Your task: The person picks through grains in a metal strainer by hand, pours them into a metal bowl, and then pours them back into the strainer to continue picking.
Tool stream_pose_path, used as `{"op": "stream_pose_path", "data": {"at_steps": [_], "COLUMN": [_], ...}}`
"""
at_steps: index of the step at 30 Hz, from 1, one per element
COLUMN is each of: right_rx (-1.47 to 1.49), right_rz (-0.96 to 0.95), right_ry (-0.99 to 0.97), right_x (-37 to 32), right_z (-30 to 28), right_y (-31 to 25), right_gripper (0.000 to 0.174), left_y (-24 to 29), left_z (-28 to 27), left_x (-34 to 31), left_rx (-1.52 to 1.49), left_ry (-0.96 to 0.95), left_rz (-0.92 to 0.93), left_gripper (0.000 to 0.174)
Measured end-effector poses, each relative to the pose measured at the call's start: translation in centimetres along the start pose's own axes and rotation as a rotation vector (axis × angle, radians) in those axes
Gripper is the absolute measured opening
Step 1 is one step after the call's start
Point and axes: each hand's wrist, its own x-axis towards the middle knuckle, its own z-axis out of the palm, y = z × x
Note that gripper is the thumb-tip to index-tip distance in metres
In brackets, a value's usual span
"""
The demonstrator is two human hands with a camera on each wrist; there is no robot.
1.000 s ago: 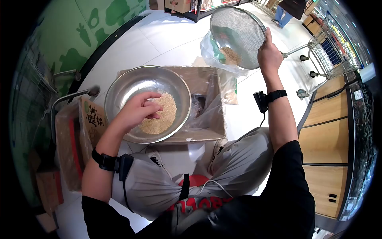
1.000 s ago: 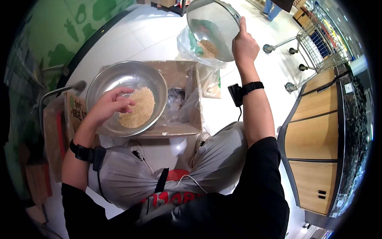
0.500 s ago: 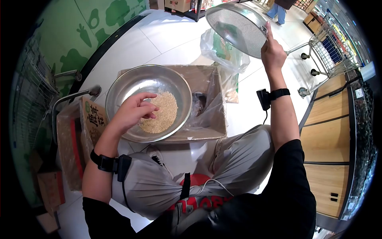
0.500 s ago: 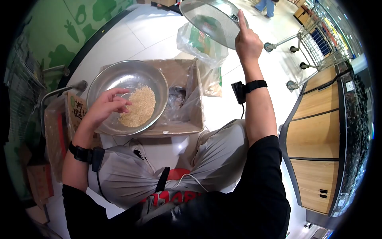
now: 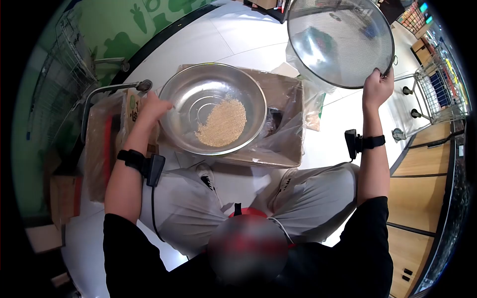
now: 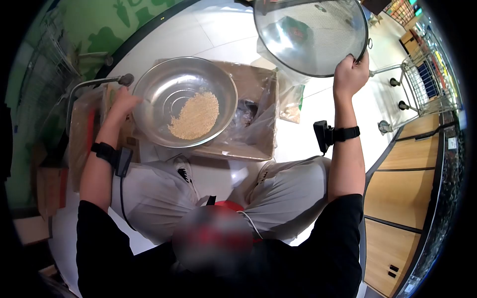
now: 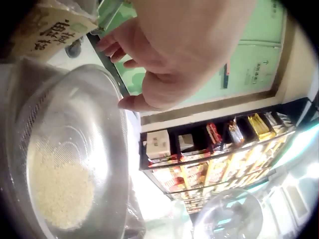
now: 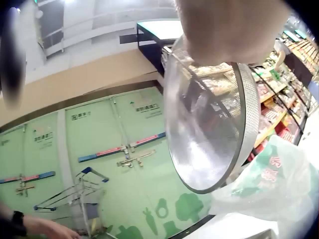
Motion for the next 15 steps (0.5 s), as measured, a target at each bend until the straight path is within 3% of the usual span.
{"op": "stream_pose_path", "data": {"at_steps": [1,3,4,6,10,12,15], "right_rx": [0.002,0.009,0.028,0.073,0.15,0.142,0.188], "right_rz": [0.117,0.235,0.332,0.456,0.568,0.567,0.589], "right_ry": [-0.096,-0.19,-0.275,-0.411,-0.519,-0.526,-0.531], "right_x": [-0.2,-0.7,-1.1,-1.7,-3.1,-3.1,-3.2], "right_z": [-0.3,-0.4,-0.4,-0.4,-0.9,-1.2,-2.1], "right_y": [-0.4,-0.7,-0.7,-0.1,1.2,1.3,1.1], "right_gripper": [0.037,0.034,0.032,0.033,0.037,0.037,0.034], "left_y": [-1.0,-2.1,-2.3,-2.5,-4.6,-7.3,-7.8], "left_z": [0.2,0.6,0.8,1.1,3.0,6.3,6.9], "left_x": [0.3,0.4,0.2,-0.1,-1.6,-0.4,-0.2], "left_rx": [0.005,0.013,0.015,-0.081,-0.435,-0.84,-0.867], "left_ry": [0.003,-0.269,-0.266,-0.623,-0.586,-0.696,-0.741], "left_rz": [-0.005,-0.083,-0.085,-0.26,-0.305,-0.635,-0.648], "left_gripper": [0.067,0.059,0.059,0.045,0.033,0.039,0.041]}}
